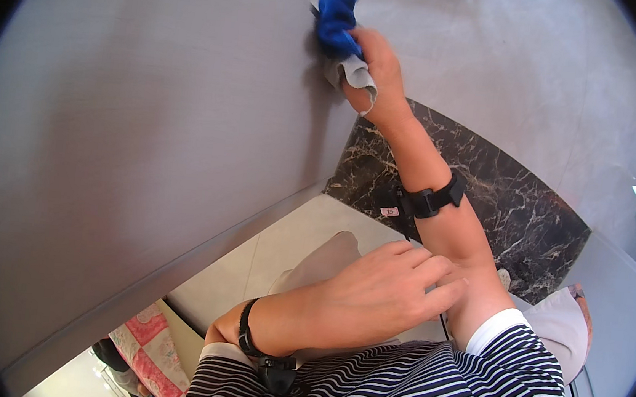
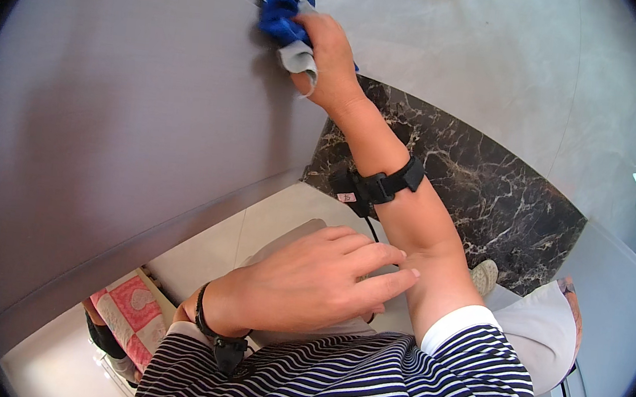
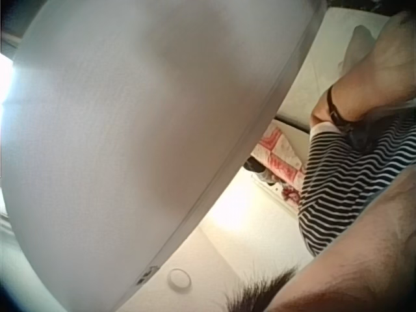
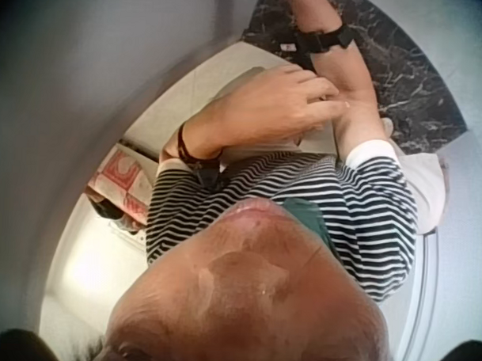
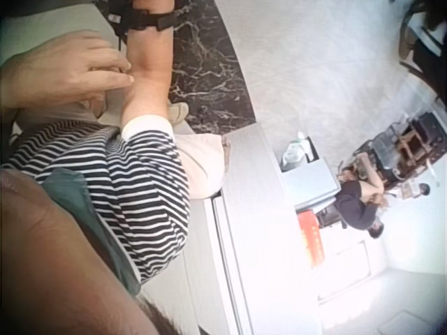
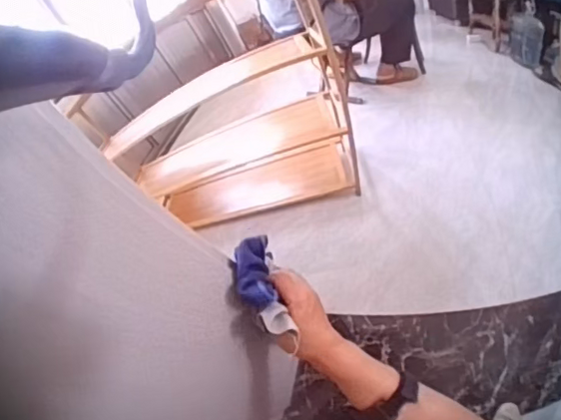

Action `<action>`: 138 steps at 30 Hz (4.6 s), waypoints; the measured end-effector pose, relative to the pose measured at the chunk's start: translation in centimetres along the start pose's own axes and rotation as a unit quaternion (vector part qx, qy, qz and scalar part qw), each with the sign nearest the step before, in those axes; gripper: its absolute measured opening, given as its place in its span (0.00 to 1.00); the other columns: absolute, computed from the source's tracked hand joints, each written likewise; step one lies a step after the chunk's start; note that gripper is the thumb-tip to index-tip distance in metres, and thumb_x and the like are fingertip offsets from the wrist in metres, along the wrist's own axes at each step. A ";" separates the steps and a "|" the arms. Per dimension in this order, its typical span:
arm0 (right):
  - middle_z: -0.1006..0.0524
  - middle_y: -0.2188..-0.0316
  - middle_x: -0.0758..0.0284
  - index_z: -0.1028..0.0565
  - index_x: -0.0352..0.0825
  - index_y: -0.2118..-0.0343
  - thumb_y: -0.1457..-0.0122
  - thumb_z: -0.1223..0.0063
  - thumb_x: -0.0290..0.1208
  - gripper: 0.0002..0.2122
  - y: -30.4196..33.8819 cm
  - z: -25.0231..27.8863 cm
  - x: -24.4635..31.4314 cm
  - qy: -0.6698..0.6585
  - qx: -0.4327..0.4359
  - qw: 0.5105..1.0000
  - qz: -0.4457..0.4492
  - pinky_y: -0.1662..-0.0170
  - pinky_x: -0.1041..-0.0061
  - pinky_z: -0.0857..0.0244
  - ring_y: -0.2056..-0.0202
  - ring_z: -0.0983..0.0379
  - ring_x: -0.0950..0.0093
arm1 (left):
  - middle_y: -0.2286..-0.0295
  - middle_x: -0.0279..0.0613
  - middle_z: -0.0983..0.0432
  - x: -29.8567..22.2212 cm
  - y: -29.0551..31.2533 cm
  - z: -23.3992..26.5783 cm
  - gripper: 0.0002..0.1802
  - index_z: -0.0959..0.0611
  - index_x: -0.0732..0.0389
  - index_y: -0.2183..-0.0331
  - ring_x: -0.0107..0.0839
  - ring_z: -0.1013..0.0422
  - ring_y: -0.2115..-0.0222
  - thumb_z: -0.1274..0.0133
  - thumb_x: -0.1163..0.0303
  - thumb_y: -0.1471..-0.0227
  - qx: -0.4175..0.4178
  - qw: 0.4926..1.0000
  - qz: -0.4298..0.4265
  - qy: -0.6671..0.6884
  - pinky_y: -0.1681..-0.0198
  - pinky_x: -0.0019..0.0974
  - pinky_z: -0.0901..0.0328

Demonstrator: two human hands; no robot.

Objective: The person wipes a white closet door, a lower cabinet section, and a sliding glass door frame using a blue cloth.

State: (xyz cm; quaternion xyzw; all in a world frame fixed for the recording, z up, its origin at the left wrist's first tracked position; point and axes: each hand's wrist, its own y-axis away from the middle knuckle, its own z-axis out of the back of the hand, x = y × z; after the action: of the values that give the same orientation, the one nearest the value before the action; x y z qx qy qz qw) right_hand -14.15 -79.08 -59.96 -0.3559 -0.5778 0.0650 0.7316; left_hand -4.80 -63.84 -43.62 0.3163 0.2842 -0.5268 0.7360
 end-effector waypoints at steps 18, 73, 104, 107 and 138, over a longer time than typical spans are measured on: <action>0.29 0.50 0.61 0.31 0.33 0.49 0.41 0.53 0.29 0.16 16.5 4.2 -4.7 -0.319 -0.079 0.692 -0.643 0.47 0.65 0.36 0.48 0.32 0.67 | 0.59 0.43 0.27 0.6 1.0 -0.7 0.26 0.24 0.59 0.53 0.38 0.28 0.60 0.41 0.64 0.56 0.027 0.998 0.048 -0.017 0.58 0.39 0.34; 0.22 0.63 0.63 0.32 0.30 0.54 0.42 0.46 0.27 0.15 15.7 -2.0 8.5 -0.164 0.122 0.950 -0.238 0.57 0.72 0.30 0.61 0.24 0.71 | 0.71 0.40 0.29 -0.5 -1.2 -3.4 0.13 0.22 0.62 0.64 0.34 0.29 0.68 0.50 0.70 0.55 -0.112 0.991 -0.077 -0.012 0.65 0.34 0.37; 0.24 0.76 0.55 0.26 0.30 0.69 0.54 0.35 0.34 0.15 16.6 -1.6 2.5 0.088 0.272 0.898 -0.335 0.67 0.69 0.34 0.72 0.26 0.59 | 0.74 0.37 0.30 -1.3 -1.4 -4.4 0.10 0.22 0.61 0.68 0.34 0.30 0.71 0.49 0.70 0.56 -0.133 0.987 -0.089 -0.027 0.66 0.35 0.36; 0.24 0.75 0.56 0.26 0.31 0.69 0.53 0.35 0.33 0.14 15.4 -2.3 4.9 0.008 0.202 0.931 -0.303 0.67 0.69 0.34 0.72 0.27 0.60 | 0.74 0.37 0.30 -1.3 -1.5 -4.4 0.09 0.22 0.61 0.68 0.34 0.29 0.70 0.50 0.70 0.55 -0.136 0.986 -0.093 -0.021 0.66 0.35 0.36; 0.25 0.74 0.54 0.25 0.31 0.69 0.55 0.34 0.30 0.13 14.2 -2.6 6.0 -0.008 0.171 0.959 -0.228 0.67 0.68 0.34 0.70 0.27 0.55 | 0.74 0.39 0.29 -1.0 -0.9 -4.1 0.10 0.23 0.62 0.68 0.35 0.29 0.69 0.49 0.70 0.57 -0.134 0.985 -0.109 -0.001 0.64 0.36 0.35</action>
State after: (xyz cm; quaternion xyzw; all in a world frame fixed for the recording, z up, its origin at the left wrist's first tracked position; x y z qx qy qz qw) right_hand -5.40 -66.65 -63.82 -0.0839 -0.6293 -0.0026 0.7726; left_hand -6.26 -60.33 -45.65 0.1818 0.3841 -0.5611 0.7104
